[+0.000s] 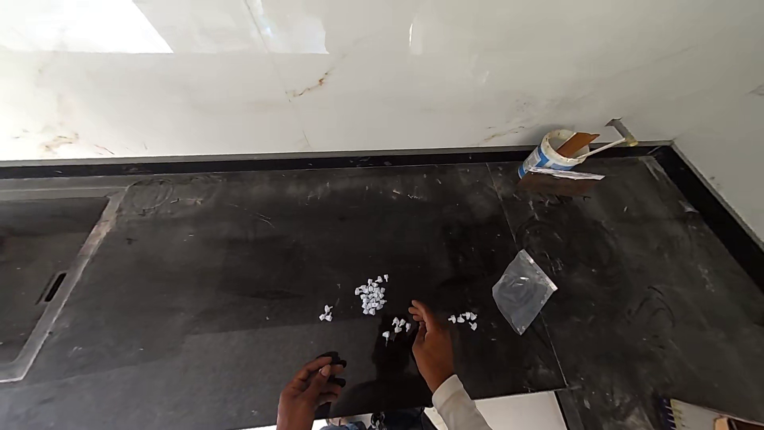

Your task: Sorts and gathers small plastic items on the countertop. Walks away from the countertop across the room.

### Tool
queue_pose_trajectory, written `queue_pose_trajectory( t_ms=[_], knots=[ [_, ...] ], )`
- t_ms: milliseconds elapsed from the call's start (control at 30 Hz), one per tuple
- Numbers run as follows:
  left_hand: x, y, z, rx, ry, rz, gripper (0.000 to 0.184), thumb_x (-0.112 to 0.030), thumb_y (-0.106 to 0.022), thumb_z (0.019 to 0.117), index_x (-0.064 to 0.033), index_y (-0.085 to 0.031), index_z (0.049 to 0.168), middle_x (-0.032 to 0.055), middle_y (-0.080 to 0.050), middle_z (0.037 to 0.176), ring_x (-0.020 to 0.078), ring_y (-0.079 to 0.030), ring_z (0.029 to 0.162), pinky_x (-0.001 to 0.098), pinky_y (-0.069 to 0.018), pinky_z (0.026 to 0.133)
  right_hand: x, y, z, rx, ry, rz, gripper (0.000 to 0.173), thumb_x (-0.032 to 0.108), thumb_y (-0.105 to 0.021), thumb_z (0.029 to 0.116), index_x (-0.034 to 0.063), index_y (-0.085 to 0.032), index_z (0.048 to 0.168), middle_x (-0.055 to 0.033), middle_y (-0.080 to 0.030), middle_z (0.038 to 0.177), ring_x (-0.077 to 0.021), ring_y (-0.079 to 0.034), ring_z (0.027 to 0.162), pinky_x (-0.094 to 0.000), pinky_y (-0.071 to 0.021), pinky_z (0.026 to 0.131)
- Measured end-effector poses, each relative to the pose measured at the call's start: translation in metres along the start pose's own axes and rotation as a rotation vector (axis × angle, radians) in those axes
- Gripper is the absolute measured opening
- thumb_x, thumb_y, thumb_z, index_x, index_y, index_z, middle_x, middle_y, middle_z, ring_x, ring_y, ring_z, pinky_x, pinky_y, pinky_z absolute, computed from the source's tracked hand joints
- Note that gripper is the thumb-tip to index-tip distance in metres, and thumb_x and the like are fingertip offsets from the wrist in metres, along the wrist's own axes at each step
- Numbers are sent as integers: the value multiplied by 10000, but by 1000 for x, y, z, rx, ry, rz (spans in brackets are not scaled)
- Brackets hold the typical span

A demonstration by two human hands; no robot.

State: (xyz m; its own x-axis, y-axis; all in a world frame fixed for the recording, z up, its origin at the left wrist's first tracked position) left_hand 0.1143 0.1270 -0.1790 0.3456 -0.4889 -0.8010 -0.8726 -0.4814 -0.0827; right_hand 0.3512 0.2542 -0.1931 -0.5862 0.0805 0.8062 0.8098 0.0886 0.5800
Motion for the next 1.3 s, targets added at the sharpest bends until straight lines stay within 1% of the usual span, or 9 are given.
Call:
queue_pose_trajectory(
  t_ms=[200,333,567,733,833,900,1033,1167,1300],
  knots=[
    [-5,1,1,8,10,35,219,-59,-532,1046,36,-631,1217,187,-762,1017,246,-755,746,344,-634,647,0,3,-2,31,23,-25,381,58,-507,1010,76,-655,1360,-73,-729,1238,-197,-695,1142,-370,-547,1031],
    [-6,0,4,27,12,52,215,-65,-539,1047,34,-632,1213,180,-763,1003,241,-753,740,353,-637,651,-1,-20,-9,120,371,-259,337,336,-582,1023,208,-717,1305,-50,-662,1370,-262,-578,1328,-460,-462,1130],
    [-11,-2,5,57,-17,97,159,-49,-551,1034,46,-637,1129,172,-763,933,236,-750,729,354,-636,661,-40,-5,-21,174,741,-415,357,-27,-607,936,126,-727,1235,-43,-680,1342,-278,-576,1343,-436,-459,1150],
    [-6,10,4,12,-9,54,155,-50,-556,1035,42,-642,1124,181,-763,943,233,-746,720,340,-629,645,-77,37,-5,-40,728,-471,256,142,-602,1004,167,-736,1221,-17,-686,1338,-257,-580,1344,-400,-471,1141],
    [-5,13,1,-14,-2,28,146,-42,-550,1033,43,-639,1112,172,-762,925,222,-744,701,332,-629,630,-37,27,17,-49,636,-335,266,161,-622,1002,142,-746,1236,-45,-713,1296,-242,-649,1259,-394,-534,1073],
    [-4,12,1,-18,4,11,146,-44,-554,1033,45,-637,1114,174,-760,924,220,-743,700,331,-630,630,3,14,41,168,483,-261,377,132,-613,1000,132,-667,1373,-67,-624,1438,-260,-553,1376,-431,-458,1153],
    [-5,8,-2,-7,3,-5,146,-40,-560,1027,50,-639,1110,178,-758,929,216,-738,703,327,-626,635,53,-15,90,679,331,-405,673,174,-699,966,160,-415,1576,-11,-244,1706,-251,-117,1596,-447,-211,1282],
    [-6,11,-9,-27,3,-25,130,-34,-566,1024,41,-642,1098,166,-760,918,208,-739,698,321,-625,633,48,-20,98,605,400,-468,343,130,-638,992,128,-677,1332,-46,-583,1463,-228,-472,1423,-404,-410,1173],
    [3,22,-17,-66,-2,-67,127,-31,-560,1025,36,-639,1100,160,-760,920,210,-741,706,328,-629,643,22,6,105,429,393,-412,245,133,-666,976,133,-762,1201,-56,-689,1294,-239,-606,1262,-398,-482,1098]
  ],
)
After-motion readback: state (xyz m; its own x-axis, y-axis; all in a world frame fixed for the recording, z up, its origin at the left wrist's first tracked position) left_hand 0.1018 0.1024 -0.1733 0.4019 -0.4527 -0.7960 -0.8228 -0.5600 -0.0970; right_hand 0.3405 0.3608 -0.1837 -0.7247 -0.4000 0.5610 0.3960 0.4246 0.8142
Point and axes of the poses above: each hand's wrist, its own z-axis towards the middle knuckle, its own y-axis out of the back of the hand, x = y × z, the point moved 1 cm from there along z, towards the middle knuckle
